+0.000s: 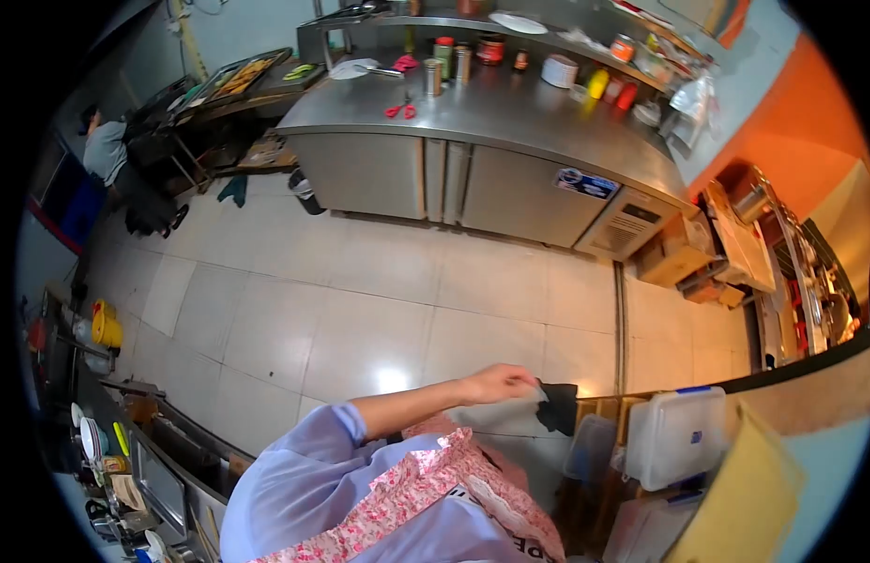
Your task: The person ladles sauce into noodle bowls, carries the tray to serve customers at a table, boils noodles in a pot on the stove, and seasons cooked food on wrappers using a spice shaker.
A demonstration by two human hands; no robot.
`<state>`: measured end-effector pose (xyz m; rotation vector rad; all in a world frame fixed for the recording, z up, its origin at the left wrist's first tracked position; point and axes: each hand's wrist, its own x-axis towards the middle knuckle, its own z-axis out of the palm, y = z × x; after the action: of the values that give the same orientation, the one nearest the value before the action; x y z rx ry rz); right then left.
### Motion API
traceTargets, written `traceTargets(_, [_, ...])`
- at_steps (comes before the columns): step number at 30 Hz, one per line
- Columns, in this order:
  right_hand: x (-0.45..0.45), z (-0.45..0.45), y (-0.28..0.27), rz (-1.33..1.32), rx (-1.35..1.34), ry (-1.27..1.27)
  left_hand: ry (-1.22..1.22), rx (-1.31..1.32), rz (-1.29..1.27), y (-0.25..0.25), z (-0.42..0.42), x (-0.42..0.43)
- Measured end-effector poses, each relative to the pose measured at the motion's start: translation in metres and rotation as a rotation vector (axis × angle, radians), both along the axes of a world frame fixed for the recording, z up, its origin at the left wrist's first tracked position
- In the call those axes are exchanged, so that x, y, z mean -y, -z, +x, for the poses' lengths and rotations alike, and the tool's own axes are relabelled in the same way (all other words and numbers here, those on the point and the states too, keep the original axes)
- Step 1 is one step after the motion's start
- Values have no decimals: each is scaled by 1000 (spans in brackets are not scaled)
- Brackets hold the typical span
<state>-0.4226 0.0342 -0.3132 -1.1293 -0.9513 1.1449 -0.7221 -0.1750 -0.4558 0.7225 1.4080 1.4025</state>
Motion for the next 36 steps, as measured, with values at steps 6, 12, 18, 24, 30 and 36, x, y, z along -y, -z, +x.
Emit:
traceTargets(6, [71, -204, 9, -203, -190, -440, -30, 461, 253, -91, -41, 14])
traceTargets(12, [179, -435, 66, -300, -211, -1076, -917, 703, 349, -74, -182, 85])
traceTargets(18, [194, -638, 106, -608, -216, -1471, -1171, 614, 221, -50, -335, 240])
traceTargets(24, [168, -867, 121, -344, 104, -1821, -1285, 482, 122, -59, -451, 371])
traceTargets(30, [228, -987, 142, -318, 314, -1982, -1232, 562, 78, -29, -574, 463])
traceTargets(36, [273, -1074, 190, -416, 364, -1742, -1057, 565, -190, 9, -769, 527])
